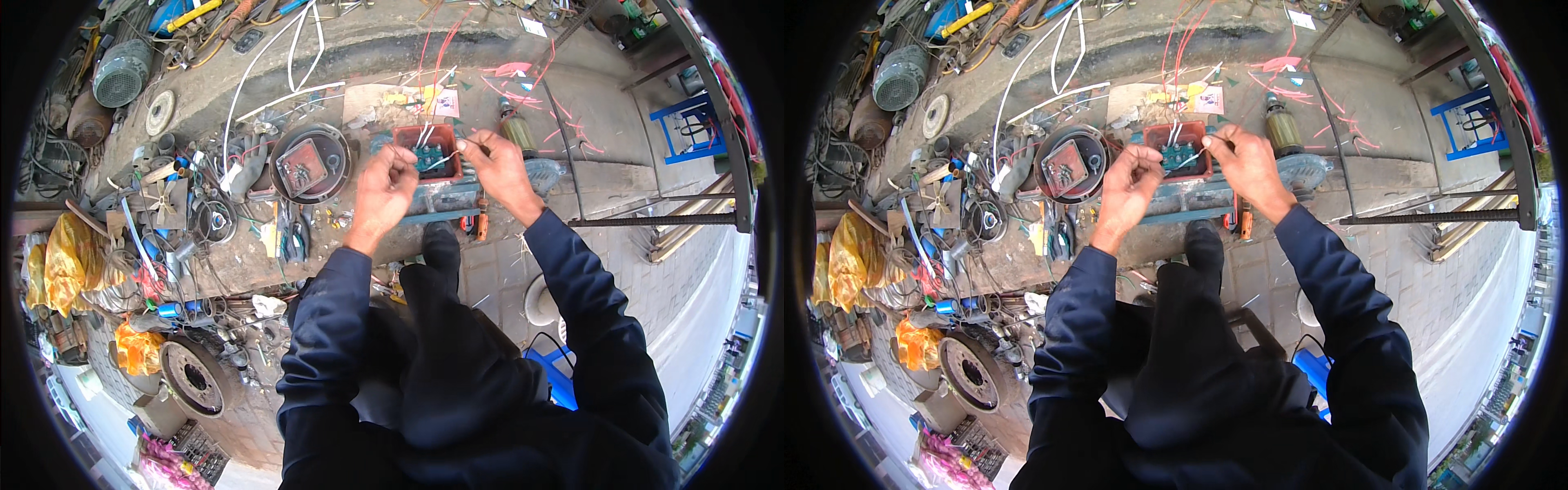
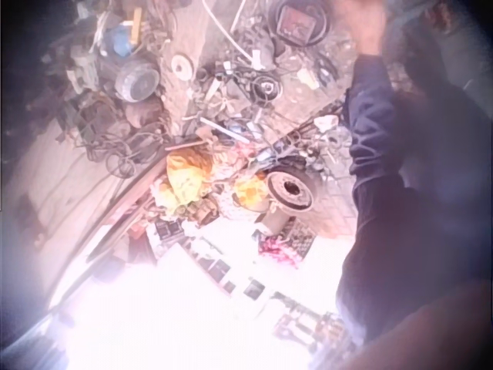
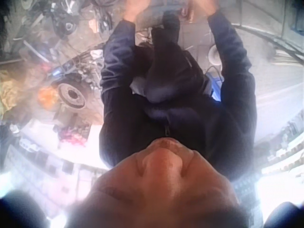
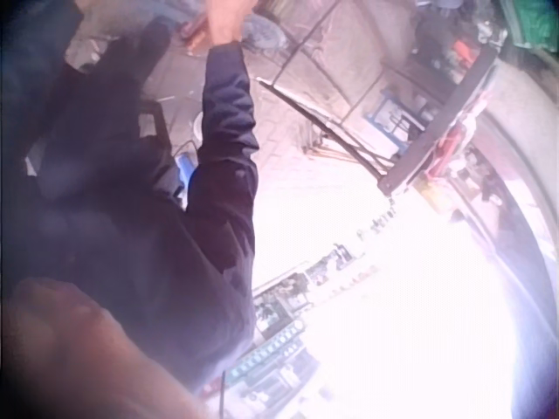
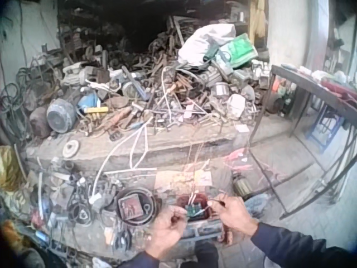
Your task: The person strips insulation from wires, twists them, and secures them into a small green terminal block using pliers and a screwdriver. The terminal block is then placed into a blue motor housing and the connections are tightened.
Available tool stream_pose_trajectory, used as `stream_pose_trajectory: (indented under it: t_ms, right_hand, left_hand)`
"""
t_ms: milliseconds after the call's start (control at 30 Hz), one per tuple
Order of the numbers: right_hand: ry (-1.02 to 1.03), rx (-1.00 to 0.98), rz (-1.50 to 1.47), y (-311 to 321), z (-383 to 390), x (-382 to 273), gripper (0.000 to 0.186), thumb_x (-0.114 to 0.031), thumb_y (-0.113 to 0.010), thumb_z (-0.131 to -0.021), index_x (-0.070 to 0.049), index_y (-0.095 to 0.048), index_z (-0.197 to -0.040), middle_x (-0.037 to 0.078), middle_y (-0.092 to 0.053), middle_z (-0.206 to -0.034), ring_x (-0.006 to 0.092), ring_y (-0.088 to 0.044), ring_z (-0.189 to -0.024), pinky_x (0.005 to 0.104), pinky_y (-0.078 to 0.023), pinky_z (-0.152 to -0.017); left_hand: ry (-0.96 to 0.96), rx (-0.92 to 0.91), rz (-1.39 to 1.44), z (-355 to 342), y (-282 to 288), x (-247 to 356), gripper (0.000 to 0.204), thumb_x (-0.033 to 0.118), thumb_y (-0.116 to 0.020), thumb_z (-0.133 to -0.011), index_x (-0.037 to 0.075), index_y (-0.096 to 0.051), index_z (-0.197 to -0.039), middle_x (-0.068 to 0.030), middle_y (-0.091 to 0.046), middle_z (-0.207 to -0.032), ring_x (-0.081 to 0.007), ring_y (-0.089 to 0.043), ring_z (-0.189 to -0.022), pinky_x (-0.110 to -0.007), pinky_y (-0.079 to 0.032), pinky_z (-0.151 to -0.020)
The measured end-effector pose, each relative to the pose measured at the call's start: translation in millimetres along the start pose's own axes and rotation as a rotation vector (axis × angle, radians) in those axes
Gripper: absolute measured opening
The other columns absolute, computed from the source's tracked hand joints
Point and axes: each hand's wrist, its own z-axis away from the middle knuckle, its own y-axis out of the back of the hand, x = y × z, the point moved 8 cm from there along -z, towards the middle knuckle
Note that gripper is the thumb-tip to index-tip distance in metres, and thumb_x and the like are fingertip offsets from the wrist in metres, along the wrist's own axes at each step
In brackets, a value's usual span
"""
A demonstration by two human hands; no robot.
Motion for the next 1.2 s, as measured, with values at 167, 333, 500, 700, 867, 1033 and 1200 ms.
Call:
stream_pose_trajectory:
  t_ms: [167, 333, 500, 700, 867, 1033, 1200]
  right_hand:
    - [-0.091, -0.066, -0.177, -7.8, 14.7, 10.2, 0.024, -0.022, -0.072, -0.100, 0.002, -0.071, -0.097, 0.010, -0.071, -0.077, 0.0110, -0.061, -0.069, 0.0331, -0.052, -0.066]
    - [-0.079, -0.124, -0.285, -20.6, 27.1, 1.9, 0.023, -0.019, -0.072, -0.100, 0.004, -0.070, -0.098, 0.007, -0.075, -0.082, 0.0098, -0.066, -0.077, 0.0292, -0.056, -0.073]
    - [-0.452, -0.203, -0.400, -13.9, 24.0, 20.9, 0.038, -0.037, -0.070, -0.103, -0.003, -0.066, -0.086, 0.003, -0.065, -0.071, 0.0083, -0.051, -0.053, 0.0258, -0.040, -0.049]
    - [-0.157, -0.254, -0.317, 13.8, 38.1, -38.4, 0.029, -0.028, -0.070, -0.102, -0.002, -0.069, -0.089, 0.008, -0.067, -0.076, 0.0160, -0.061, -0.062, 0.0304, -0.047, -0.055]
    - [0.677, -0.167, 0.469, 6.4, 13.2, -81.1, 0.013, -0.016, -0.072, -0.095, -0.005, -0.072, -0.102, 0.009, -0.071, -0.096, 0.0330, -0.066, -0.086, 0.0404, -0.054, -0.078]
    - [0.141, -0.672, 0.044, -11.8, -11.2, -7.5, 0.015, -0.013, -0.071, -0.099, 0.001, -0.071, -0.103, 0.005, -0.070, -0.087, 0.0118, -0.064, -0.082, 0.0313, -0.051, -0.076]
    - [-0.066, -0.686, -0.156, -24.9, -34.3, 18.0, 0.010, -0.010, -0.072, -0.099, 0.000, -0.071, -0.101, -0.002, -0.069, -0.087, 0.0053, -0.059, -0.084, 0.0268, -0.052, -0.076]
  left_hand:
    - [-0.295, 0.047, -0.474, 7.9, -17.9, 38.0, 0.023, 0.006, -0.076, -0.083, 0.009, -0.074, -0.106, -0.0081, -0.065, -0.084, -0.0271, -0.057, -0.078, -0.040, -0.050, -0.073]
    - [-0.448, 0.063, -0.554, 12.8, -28.1, 42.7, 0.016, 0.016, -0.083, -0.083, 0.012, -0.079, -0.098, -0.0049, -0.060, -0.083, -0.0267, -0.054, -0.081, -0.039, -0.047, -0.077]
    - [-0.398, 0.037, -0.457, 11.6, -29.7, 30.9, 0.011, 0.014, -0.082, -0.084, 0.013, -0.080, -0.095, -0.0007, -0.068, -0.092, -0.0251, -0.057, -0.091, -0.036, -0.049, -0.084]
    - [-0.327, 0.016, -0.453, 10.3, -31.7, 26.2, 0.013, 0.013, -0.081, -0.083, 0.011, -0.080, -0.097, -0.0023, -0.070, -0.085, -0.0253, -0.057, -0.088, -0.036, -0.049, -0.084]
    - [-0.312, 0.075, -0.414, 10.5, -28.4, 29.8, 0.013, 0.011, -0.080, -0.084, 0.009, -0.080, -0.097, -0.0044, -0.071, -0.086, -0.0271, -0.059, -0.090, -0.037, -0.049, -0.083]
    - [-0.273, 0.110, -0.373, 19.7, -26.0, 27.1, 0.016, 0.007, -0.078, -0.085, 0.008, -0.076, -0.101, -0.0073, -0.071, -0.090, -0.0288, -0.060, -0.092, -0.039, -0.050, -0.085]
    - [-0.347, 0.138, -0.402, 29.0, -25.7, 31.2, 0.025, 0.000, -0.076, -0.085, 0.007, -0.074, -0.109, -0.0077, -0.071, -0.094, -0.0295, -0.061, -0.094, -0.041, -0.051, -0.086]
